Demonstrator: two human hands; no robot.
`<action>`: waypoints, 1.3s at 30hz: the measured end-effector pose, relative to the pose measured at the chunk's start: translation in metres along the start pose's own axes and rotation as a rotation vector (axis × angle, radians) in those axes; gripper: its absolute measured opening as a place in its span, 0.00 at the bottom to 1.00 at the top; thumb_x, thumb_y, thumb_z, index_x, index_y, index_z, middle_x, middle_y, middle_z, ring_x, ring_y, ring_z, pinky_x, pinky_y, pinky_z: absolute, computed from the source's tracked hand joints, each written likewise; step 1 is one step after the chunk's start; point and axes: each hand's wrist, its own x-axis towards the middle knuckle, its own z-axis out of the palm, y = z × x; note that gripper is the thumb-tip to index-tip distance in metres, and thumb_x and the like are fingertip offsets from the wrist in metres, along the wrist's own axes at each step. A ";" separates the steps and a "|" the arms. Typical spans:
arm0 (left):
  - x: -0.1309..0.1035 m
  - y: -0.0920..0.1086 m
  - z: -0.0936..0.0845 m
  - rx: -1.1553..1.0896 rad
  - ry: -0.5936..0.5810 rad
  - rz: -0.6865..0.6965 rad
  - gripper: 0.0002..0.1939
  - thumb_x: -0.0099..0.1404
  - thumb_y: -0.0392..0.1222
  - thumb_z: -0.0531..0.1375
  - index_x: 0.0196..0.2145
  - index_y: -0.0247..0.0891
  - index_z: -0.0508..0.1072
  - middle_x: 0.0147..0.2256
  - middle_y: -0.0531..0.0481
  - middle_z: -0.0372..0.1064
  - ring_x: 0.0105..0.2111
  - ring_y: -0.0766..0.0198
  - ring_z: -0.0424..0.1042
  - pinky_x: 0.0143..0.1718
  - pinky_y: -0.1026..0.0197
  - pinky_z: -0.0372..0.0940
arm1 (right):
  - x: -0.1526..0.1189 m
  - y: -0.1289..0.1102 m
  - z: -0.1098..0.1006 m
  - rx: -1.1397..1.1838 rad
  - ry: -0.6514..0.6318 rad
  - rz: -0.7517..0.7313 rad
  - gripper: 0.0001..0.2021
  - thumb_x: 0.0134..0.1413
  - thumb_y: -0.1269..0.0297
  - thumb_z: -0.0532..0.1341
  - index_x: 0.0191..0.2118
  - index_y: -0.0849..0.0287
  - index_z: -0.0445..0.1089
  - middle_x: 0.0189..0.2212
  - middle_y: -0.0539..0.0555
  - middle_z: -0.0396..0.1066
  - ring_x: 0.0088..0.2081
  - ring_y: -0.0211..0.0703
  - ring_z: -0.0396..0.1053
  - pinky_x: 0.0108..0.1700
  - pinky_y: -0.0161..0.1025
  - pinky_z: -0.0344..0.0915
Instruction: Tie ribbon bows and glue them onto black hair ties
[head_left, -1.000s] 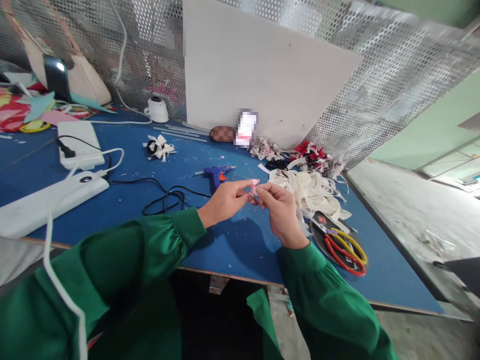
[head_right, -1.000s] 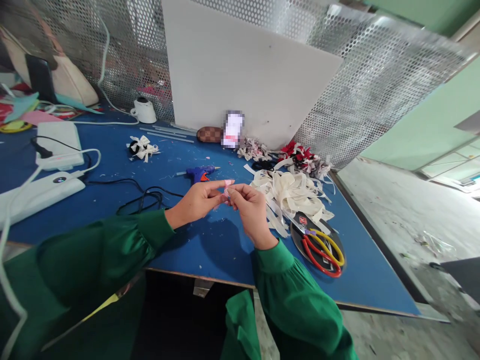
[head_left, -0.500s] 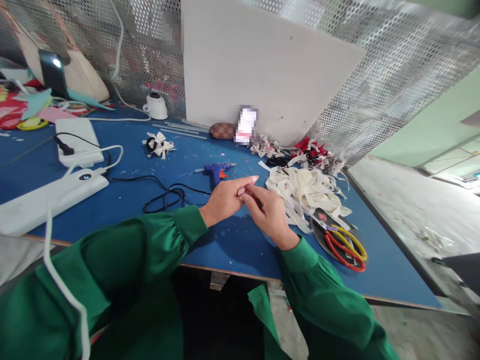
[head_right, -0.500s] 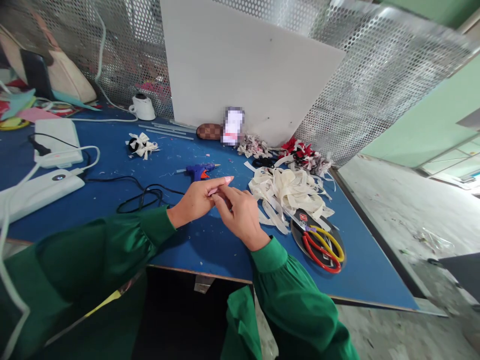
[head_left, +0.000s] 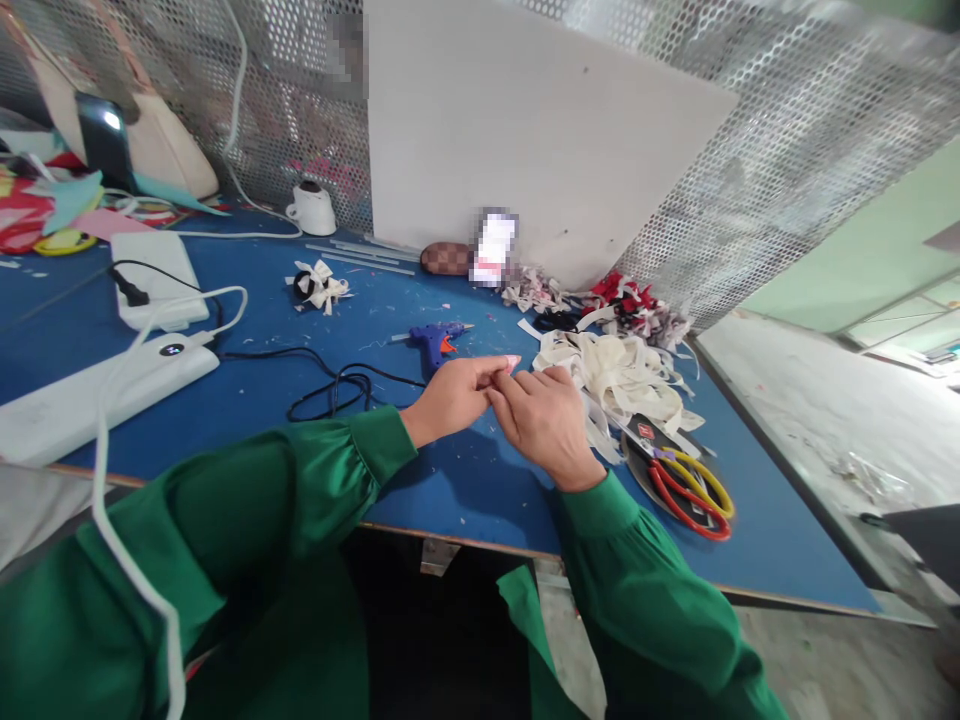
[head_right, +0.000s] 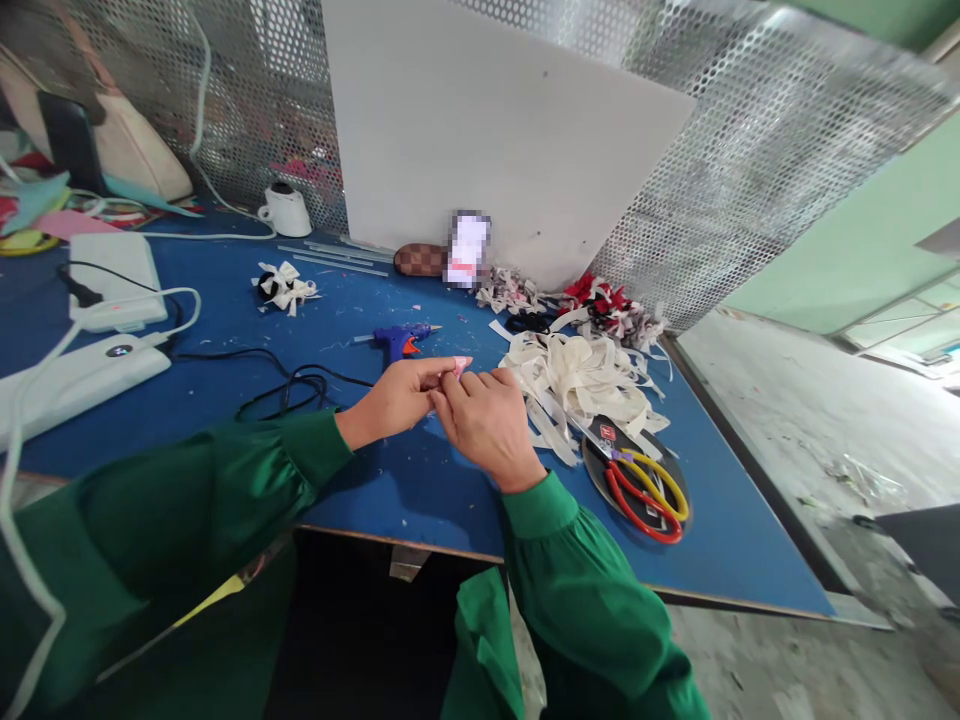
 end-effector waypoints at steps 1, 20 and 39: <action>0.001 -0.001 0.000 -0.082 -0.004 -0.021 0.26 0.56 0.29 0.57 0.53 0.32 0.77 0.40 0.45 0.79 0.39 0.60 0.77 0.42 0.60 0.71 | -0.001 0.001 -0.001 0.024 0.017 0.000 0.19 0.70 0.59 0.49 0.43 0.63 0.75 0.27 0.57 0.72 0.30 0.45 0.63 0.39 0.46 0.49; -0.002 0.027 -0.004 -0.391 -0.140 -0.281 0.32 0.64 0.43 0.64 0.64 0.33 0.67 0.34 0.42 0.80 0.12 0.79 0.54 0.13 0.69 0.47 | 0.003 0.020 0.028 1.539 0.014 0.584 0.09 0.53 0.58 0.66 0.37 0.55 0.77 0.33 0.50 0.76 0.35 0.42 0.70 0.41 0.39 0.65; 0.002 0.011 -0.002 -0.250 0.007 -0.264 0.28 0.64 0.45 0.64 0.59 0.32 0.72 0.18 0.58 0.65 0.13 0.74 0.54 0.13 0.69 0.48 | 0.003 0.014 0.008 1.478 0.184 0.492 0.14 0.63 0.63 0.55 0.24 0.56 0.62 0.26 0.49 0.68 0.24 0.37 0.61 0.34 0.41 0.62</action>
